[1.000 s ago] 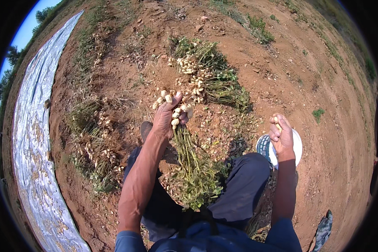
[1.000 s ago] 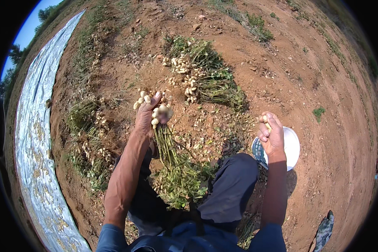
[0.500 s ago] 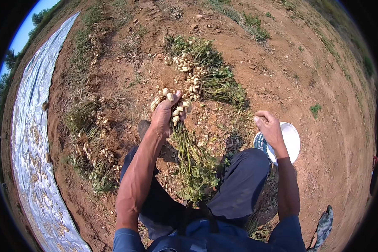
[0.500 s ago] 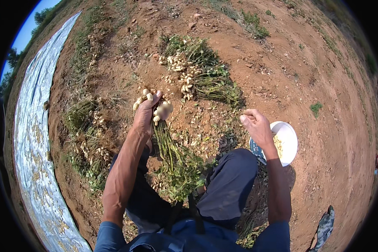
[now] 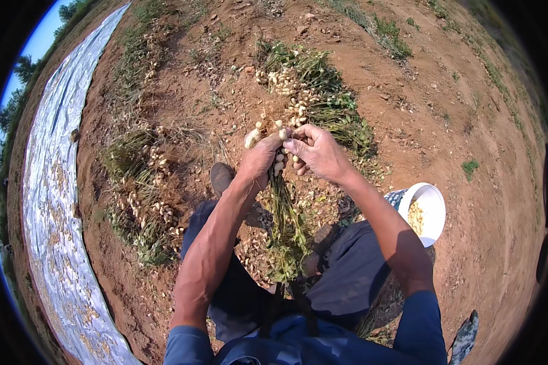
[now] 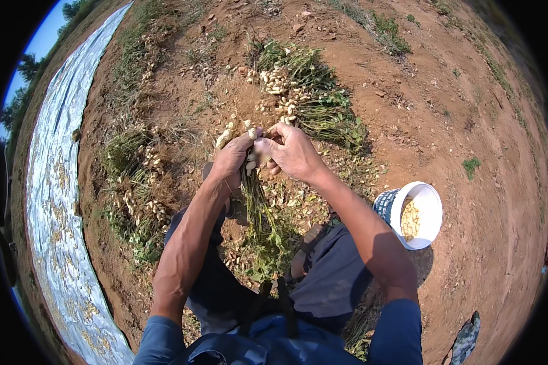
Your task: The person squats in a field and repeatedly pulls peanuts from uprooted peanut plants, placing them into a white bucket. The person discards the plant stems after removing the peanuts.
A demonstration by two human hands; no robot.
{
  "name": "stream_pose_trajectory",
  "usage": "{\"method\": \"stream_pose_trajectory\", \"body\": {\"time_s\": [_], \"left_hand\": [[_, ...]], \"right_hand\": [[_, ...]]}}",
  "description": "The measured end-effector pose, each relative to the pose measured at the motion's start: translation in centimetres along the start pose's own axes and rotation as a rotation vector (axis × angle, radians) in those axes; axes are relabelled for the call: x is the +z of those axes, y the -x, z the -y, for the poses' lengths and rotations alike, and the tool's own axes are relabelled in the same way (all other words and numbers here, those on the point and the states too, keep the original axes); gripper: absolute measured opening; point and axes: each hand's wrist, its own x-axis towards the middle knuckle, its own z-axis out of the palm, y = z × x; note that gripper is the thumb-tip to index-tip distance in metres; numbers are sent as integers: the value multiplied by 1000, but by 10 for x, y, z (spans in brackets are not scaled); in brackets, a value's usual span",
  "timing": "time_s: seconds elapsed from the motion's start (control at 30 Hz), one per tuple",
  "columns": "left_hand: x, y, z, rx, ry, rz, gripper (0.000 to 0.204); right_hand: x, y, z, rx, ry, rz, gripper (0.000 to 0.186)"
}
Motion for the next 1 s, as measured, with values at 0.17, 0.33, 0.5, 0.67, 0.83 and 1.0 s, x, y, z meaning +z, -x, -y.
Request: {"method": "stream_pose_trajectory", "body": {"time_s": [0.17, 0.33, 0.5, 0.67, 0.83, 1.0], "left_hand": [[-8, -8, -4, 86, 190, 90, 26], [-7, -2, -9, 34, 213, 141, 23], [-2, 13, -9, 63, 384, 398, 14], [12, 17, -7, 67, 475, 403, 13], [14, 27, -7, 77, 471, 468, 15], [4, 17, -14, 108, 611, 429, 11]], "right_hand": [[11, -1, 6, 44, -418, 15, 29], [7, 5, 3, 128, -932, 119, 23], [-6, 18, -1, 126, -1151, 241, 14], [-4, 24, -7, 174, -1402, 148, 13], [-5, 27, -6, 102, -1448, 342, 12], [-16, 18, -11, 87, -1432, 450, 19]]}}
